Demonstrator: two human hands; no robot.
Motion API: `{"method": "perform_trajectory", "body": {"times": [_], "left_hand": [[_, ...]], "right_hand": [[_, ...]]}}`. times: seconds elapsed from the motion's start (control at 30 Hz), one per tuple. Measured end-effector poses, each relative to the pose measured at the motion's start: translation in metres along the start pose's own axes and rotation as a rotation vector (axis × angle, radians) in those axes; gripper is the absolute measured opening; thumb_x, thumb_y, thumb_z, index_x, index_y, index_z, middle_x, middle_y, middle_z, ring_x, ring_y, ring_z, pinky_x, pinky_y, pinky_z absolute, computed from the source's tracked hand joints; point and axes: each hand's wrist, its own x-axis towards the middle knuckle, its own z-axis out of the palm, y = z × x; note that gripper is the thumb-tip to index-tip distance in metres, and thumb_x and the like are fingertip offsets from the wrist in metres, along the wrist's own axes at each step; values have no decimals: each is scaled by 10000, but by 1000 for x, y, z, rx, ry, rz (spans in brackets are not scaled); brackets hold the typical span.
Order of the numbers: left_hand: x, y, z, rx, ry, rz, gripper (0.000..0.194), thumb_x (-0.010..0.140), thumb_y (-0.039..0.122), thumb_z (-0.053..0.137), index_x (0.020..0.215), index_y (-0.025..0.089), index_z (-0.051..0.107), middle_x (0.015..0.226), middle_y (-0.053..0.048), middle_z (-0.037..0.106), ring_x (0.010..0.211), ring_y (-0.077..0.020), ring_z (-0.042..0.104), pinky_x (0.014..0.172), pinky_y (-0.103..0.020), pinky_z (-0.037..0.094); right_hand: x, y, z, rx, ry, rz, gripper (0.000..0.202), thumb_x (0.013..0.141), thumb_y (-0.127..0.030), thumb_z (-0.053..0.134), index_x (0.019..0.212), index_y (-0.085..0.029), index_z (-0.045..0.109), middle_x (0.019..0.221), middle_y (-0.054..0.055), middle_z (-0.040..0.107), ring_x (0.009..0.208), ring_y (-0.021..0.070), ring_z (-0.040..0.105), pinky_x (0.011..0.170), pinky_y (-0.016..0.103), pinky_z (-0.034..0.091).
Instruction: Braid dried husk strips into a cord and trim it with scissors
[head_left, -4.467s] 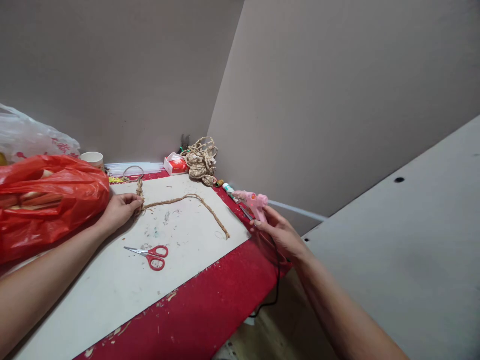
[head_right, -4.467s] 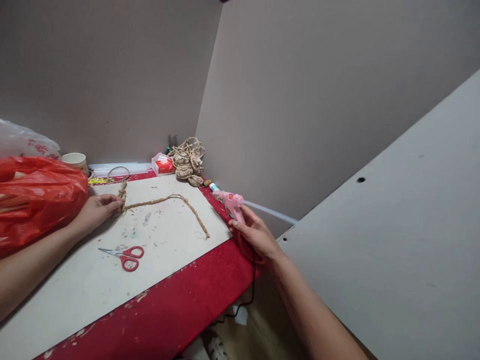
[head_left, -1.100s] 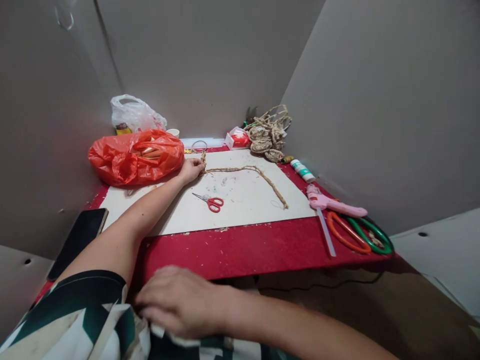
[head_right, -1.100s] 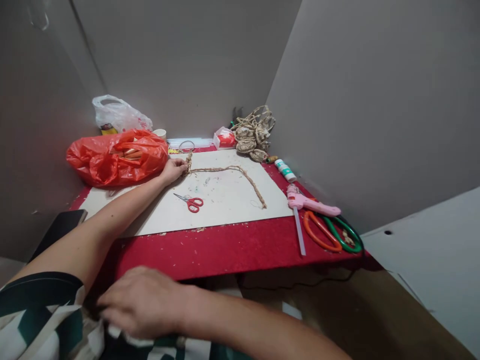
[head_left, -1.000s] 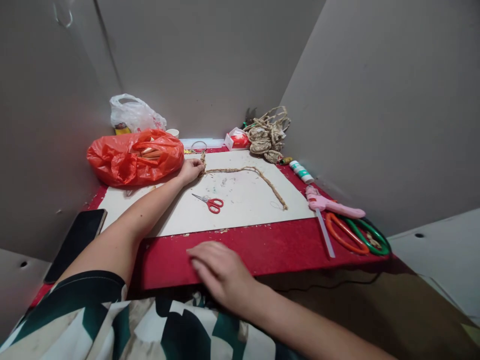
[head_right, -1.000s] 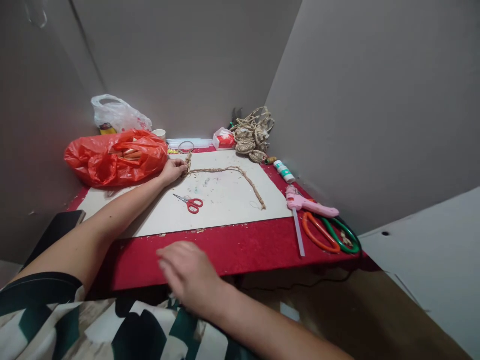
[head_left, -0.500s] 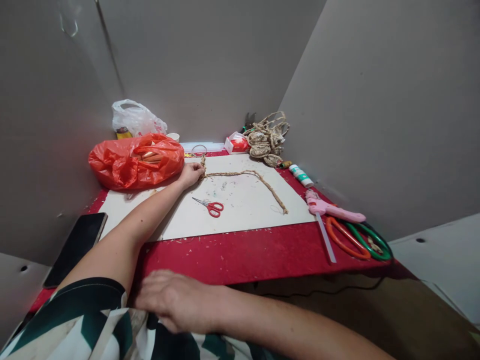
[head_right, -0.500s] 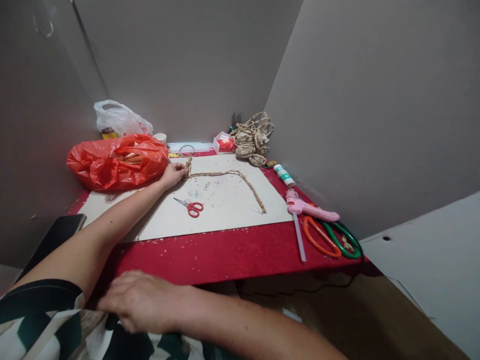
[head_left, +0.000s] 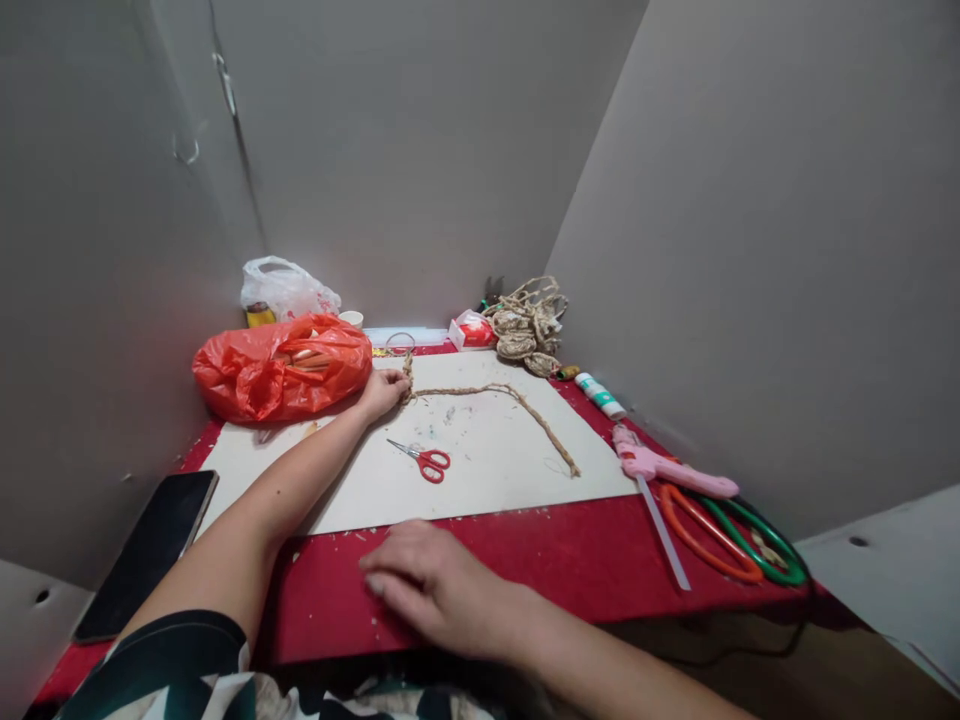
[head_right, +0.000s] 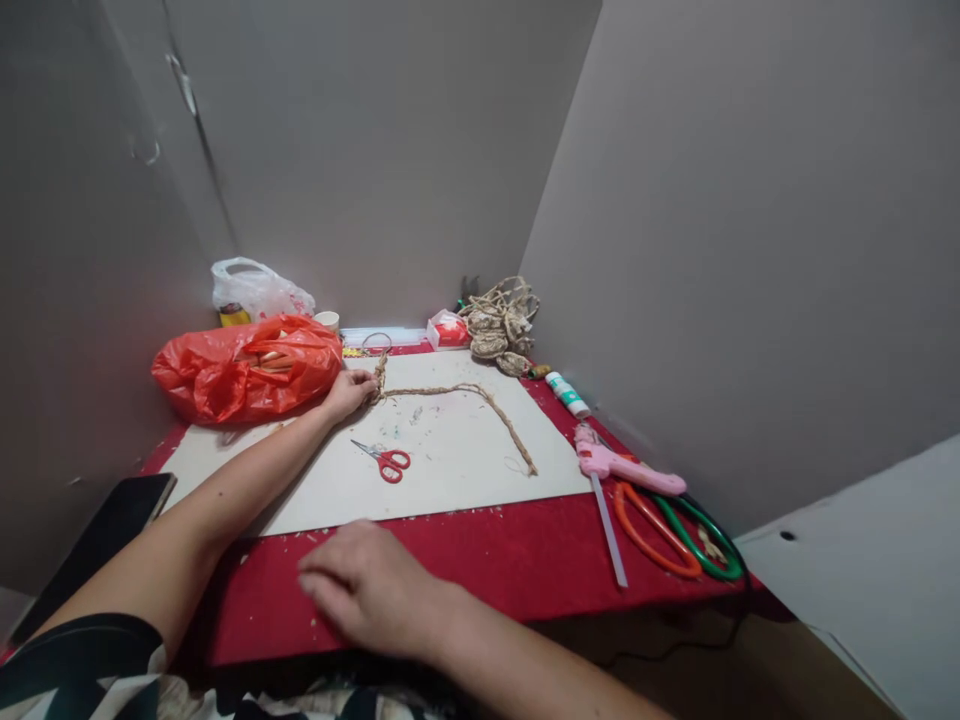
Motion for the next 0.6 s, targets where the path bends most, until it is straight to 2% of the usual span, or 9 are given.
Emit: {"method": "perform_trajectory", "body": {"times": [0.1,0.17,0.23,0.3,0.4,0.5,0.6], "left_hand": [[-1,1,-1,-12,-23,-2,183,624,275,685,609,140,562,432,50,501,378,-55,374,430,-201,300],[-1,1,-2,-22,-50,1,195,617,295,687,614,138,572,442,50,507,386,-55,379,433,-201,299],[0,0,-3,-31,-81,9,202,615,311,686,634,133,591,461,46,521,401,-58,393,443,-201,303],[2,-2,-3,-37,-111,20,198,621,309,677,658,125,612,482,37,538,420,-62,409,458,-204,312],[3,-7,-3,-37,-138,34,168,631,279,657,653,115,626,501,24,553,451,-72,433,495,-215,341],[4,-13,-3,-20,-158,37,122,632,234,633,638,112,635,542,16,572,497,-83,461,527,-220,365],[6,-17,-3,4,-156,17,112,652,217,601,629,109,619,531,25,547,496,-80,452,530,-219,366]], "right_hand": [[14,38,-30,-24,298,184,231,879,-234,462,895,-182,687,825,49,715,752,154,647,715,277,494],[26,73,-52,-109,468,262,214,861,-239,490,928,-184,686,915,64,717,847,177,653,798,308,487],[39,106,-72,-273,519,286,257,856,-214,486,1033,-166,666,1011,91,698,917,191,637,851,323,462],[53,133,-86,-457,461,287,355,844,-172,486,1179,-152,600,1079,110,670,961,201,614,872,333,438],[71,163,-95,-685,277,274,475,838,-142,490,1311,-177,493,1075,112,657,959,217,593,839,354,414],[85,184,-95,-808,115,184,434,863,-137,467,1291,-195,508,992,92,677,903,215,596,820,364,381],[93,202,-94,-875,65,74,319,864,-109,463,1151,-137,598,846,81,696,805,197,603,874,377,332]]}}
